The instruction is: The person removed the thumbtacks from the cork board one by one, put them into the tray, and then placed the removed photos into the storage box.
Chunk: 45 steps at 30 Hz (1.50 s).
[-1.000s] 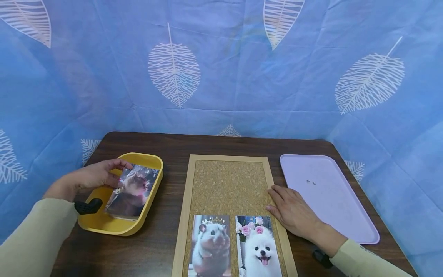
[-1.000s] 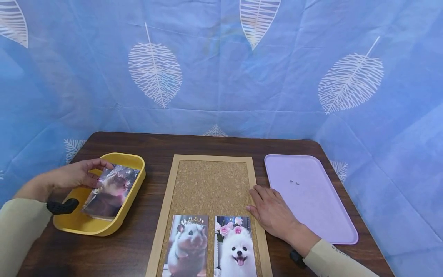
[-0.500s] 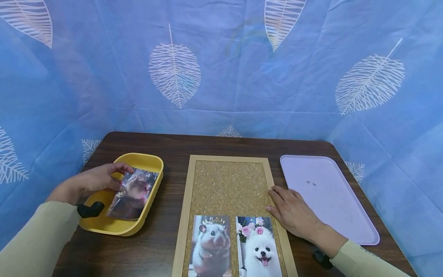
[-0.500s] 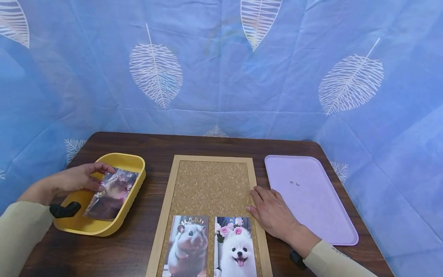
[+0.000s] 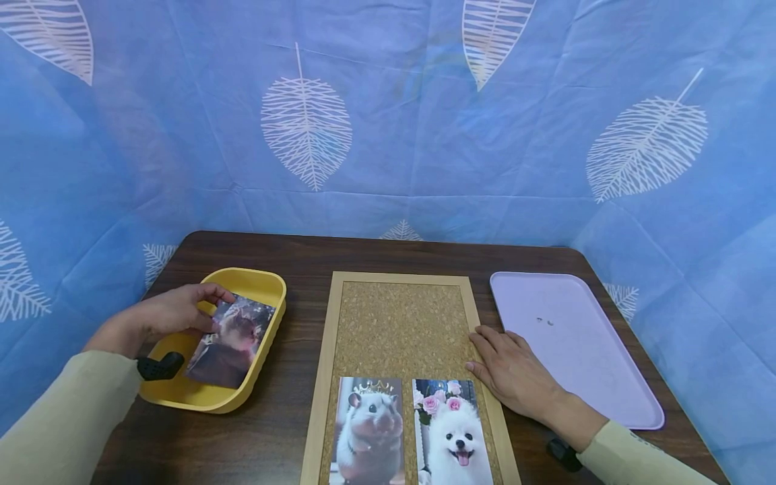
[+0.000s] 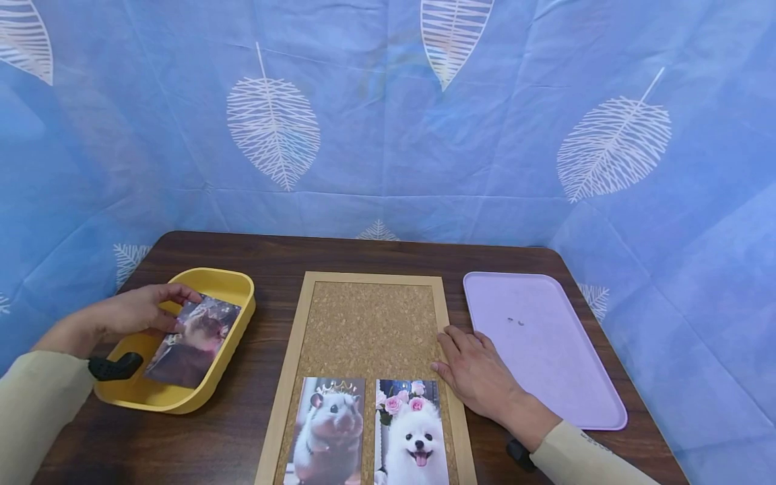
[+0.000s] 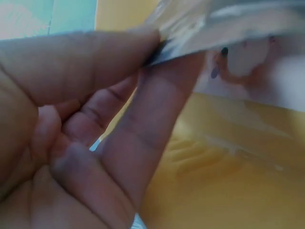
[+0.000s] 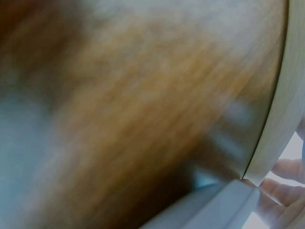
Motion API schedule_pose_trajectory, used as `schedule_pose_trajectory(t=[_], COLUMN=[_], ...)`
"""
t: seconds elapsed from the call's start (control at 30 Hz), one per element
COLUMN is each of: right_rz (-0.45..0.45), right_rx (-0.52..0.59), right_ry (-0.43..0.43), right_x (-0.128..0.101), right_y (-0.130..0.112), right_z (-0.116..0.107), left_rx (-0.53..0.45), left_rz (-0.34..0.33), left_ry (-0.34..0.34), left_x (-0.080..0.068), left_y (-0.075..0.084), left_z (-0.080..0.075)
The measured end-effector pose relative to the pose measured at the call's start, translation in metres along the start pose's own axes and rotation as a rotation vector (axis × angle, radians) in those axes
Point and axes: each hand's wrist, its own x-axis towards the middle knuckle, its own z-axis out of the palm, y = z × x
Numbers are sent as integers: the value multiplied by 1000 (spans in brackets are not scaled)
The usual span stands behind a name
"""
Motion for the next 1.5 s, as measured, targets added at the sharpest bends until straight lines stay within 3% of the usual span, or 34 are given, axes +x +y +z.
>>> schedule_pose_trajectory(t=[0.17, 0.5, 0.83, 1.07, 1.27, 1.5], right_rz=[-3, 4, 0, 1, 1, 7], right_rx=[0, 4, -16, -15, -12, -17], right_ry=[2, -2, 4, 4, -5, -14], right_x=[0, 0, 0, 1, 1, 1], right_y=[0, 0, 0, 0, 0, 0], right_z=[0, -1, 0, -1, -2, -1], left_rx=[25, 66, 189, 142, 157, 239], left_rz=[11, -56, -90, -107, -81, -3], left_ry=[37, 56, 62, 61, 102, 157], left_x=[1, 0, -5, -11, -18, -29], left_y=[-1, 1, 7, 10, 12, 22], left_z=[2, 3, 1, 0, 0, 3])
